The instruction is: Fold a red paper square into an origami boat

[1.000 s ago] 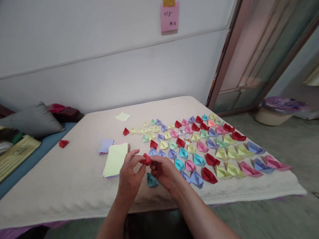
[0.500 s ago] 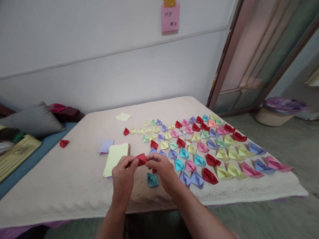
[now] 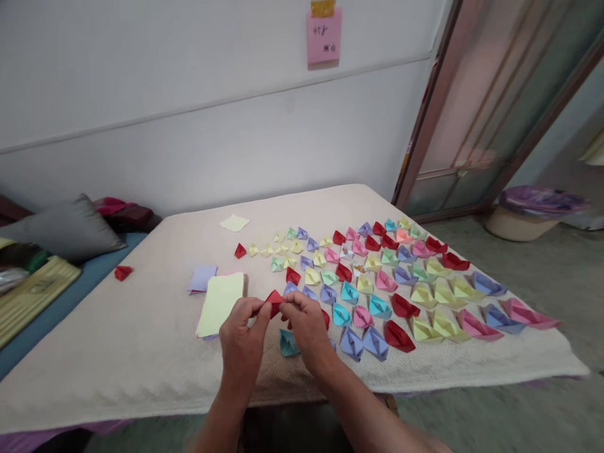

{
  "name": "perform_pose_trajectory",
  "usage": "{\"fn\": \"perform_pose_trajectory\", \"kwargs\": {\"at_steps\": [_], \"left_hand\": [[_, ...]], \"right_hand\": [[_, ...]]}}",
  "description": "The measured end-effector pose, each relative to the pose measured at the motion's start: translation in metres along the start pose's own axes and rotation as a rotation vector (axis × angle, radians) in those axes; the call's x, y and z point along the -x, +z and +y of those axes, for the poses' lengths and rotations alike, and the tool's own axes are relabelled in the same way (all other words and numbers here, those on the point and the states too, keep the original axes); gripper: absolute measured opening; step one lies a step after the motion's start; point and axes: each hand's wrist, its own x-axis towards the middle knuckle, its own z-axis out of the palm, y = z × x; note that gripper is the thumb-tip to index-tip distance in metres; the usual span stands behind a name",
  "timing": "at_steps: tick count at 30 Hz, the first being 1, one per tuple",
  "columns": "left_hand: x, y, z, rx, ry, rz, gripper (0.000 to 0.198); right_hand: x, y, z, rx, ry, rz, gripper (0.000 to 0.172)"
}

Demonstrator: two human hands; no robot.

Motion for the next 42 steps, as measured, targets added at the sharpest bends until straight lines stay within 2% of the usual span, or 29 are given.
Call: {"fn": "perform_pose_trajectory", "kwargs": {"at_steps": [4, 8, 11, 14, 20, 26, 31, 42], "left_hand": [[-0.004, -0.003, 0.001, 0.212, -0.16, -0.087, 0.021], [-0.007, -0.005, -0.006, 0.496, -0.439, -0.056, 0.01], [-0.007, -0.005, -0.01, 0.716, -0.614, -0.095, 0.023], [-0.006, -0.005, -0.01, 0.824, -0.692, -0.183, 0.026], [-0.008, -0.007, -0.01, 0.781, -0.706, -0.215, 0.028], [-0.012, -0.007, -0.012, 0.613, -0.682, -0.275, 0.033], [-0.011, -0.004, -0.013, 0.496, -0.585, -0.252, 0.029], [-0.012, -0.006, -0.014, 0.538, -0.578, -0.249, 0.03]], "right_hand": [[0.0, -0.002, -0.001, -0.045, 0.022, -0.044, 0.007], [-0.001, -0.005, -0.001, -0.186, 0.122, -0.139, 0.01], [-0.002, -0.006, 0.0, -0.255, 0.169, -0.169, 0.009], [-0.003, -0.007, 0.0, -0.274, 0.184, -0.18, 0.007], [-0.005, -0.009, 0.0, -0.226, 0.206, -0.223, 0.006], [-0.006, -0.012, -0.001, -0.126, 0.219, -0.216, 0.006], [-0.006, -0.011, -0.004, 0.006, 0.152, -0.175, 0.007], [-0.01, -0.014, 0.002, 0.213, 0.001, -0.138, 0.008]]}}
